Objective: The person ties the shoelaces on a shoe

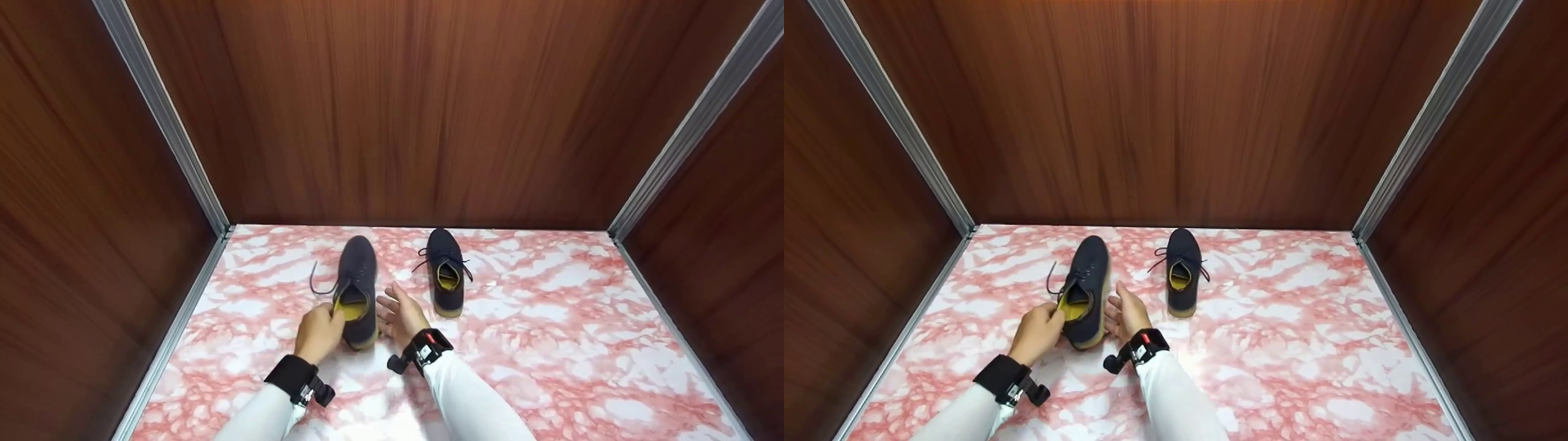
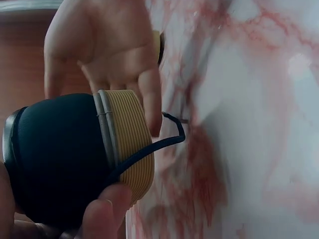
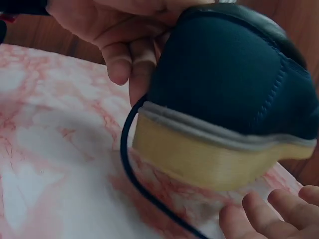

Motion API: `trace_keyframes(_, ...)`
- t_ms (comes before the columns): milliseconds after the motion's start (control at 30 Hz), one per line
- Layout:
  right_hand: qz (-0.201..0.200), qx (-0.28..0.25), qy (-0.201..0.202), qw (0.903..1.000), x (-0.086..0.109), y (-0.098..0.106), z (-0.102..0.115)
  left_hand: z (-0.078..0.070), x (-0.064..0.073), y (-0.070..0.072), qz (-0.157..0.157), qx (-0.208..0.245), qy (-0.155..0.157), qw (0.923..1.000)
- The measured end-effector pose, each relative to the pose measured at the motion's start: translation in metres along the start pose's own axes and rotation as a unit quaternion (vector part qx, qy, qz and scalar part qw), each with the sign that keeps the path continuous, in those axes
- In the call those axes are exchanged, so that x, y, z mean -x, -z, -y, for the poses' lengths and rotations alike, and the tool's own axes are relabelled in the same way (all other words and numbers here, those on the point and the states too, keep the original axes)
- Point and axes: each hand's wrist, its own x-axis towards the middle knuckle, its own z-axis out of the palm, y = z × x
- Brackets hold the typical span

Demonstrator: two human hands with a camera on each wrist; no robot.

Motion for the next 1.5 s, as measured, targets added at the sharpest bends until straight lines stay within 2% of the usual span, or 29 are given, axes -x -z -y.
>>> trace_keyframes(167, 0.021, 0.043, -0.001, 0.9989, 0.000, -0.002, 0.003, -0.008, 0.009, -0.005, 0.009, -0.022, -0.034, 0.9991)
trace_keyframes(333, 0.025, 0.086, 0.018, 0.9958, 0.000, -0.002, 0.006, -0.015, 0.015, -0.007, 0.005, -0.045, -0.059, 0.9972)
trace_keyframes(467, 0.030, 0.105, 0.036, 0.9934, 0.003, -0.001, 0.012, -0.018, 0.017, -0.008, 0.012, -0.034, -0.066, 0.9971)
trace_keyframes(600, 0.034, 0.118, 0.050, 0.9912, 0.006, 0.006, 0.019, -0.020, 0.016, -0.008, 0.022, 0.012, -0.068, 0.9973)
trace_keyframes(733, 0.036, 0.126, 0.060, 0.9895, 0.008, 0.016, 0.023, -0.022, 0.014, -0.005, 0.036, 0.070, -0.076, 0.9940)
trace_keyframes(800, 0.028, 0.126, 0.058, 0.9900, 0.010, 0.021, 0.024, -0.023, 0.013, -0.002, 0.059, 0.103, -0.075, 0.9902)
trace_keyframes(967, 0.008, 0.126, 0.056, 0.9904, 0.014, 0.031, 0.027, -0.027, 0.006, 0.008, 0.118, 0.182, -0.047, 0.9751)
trace_keyframes(1033, 0.007, 0.122, 0.054, 0.9910, 0.017, 0.034, 0.027, -0.028, 0.003, 0.013, 0.124, 0.201, -0.042, 0.9708)
trace_keyframes(1100, 0.011, 0.115, 0.052, 0.9919, 0.020, 0.036, 0.028, -0.029, -0.001, 0.018, 0.116, 0.207, -0.050, 0.9701)
trace_keyframes(1200, 0.017, 0.124, 0.058, 0.9905, 0.027, 0.042, 0.029, -0.028, -0.005, 0.022, 0.102, 0.183, -0.068, 0.9753)
trace_keyframes(1267, 0.013, 0.168, 0.076, 0.9828, 0.031, 0.047, 0.029, -0.026, -0.007, 0.022, 0.107, 0.138, -0.088, 0.9807)
trace_keyframes(1333, 0.002, 0.216, 0.091, 0.9721, 0.034, 0.054, 0.027, -0.022, -0.009, 0.019, 0.125, 0.079, -0.113, 0.9825)
trace_keyframes(1400, -0.014, 0.266, 0.102, 0.9585, 0.038, 0.061, 0.022, -0.018, -0.009, 0.013, 0.152, 0.016, -0.140, 0.9782)
trace_keyframes(1433, -0.017, 0.273, 0.101, 0.9566, 0.039, 0.063, 0.019, -0.015, -0.009, 0.010, 0.164, -0.012, -0.155, 0.9741)
trace_keyframes(1500, -0.004, 0.230, 0.082, 0.9697, 0.042, 0.066, 0.011, -0.011, -0.008, 0.004, 0.182, -0.054, -0.176, 0.9660)
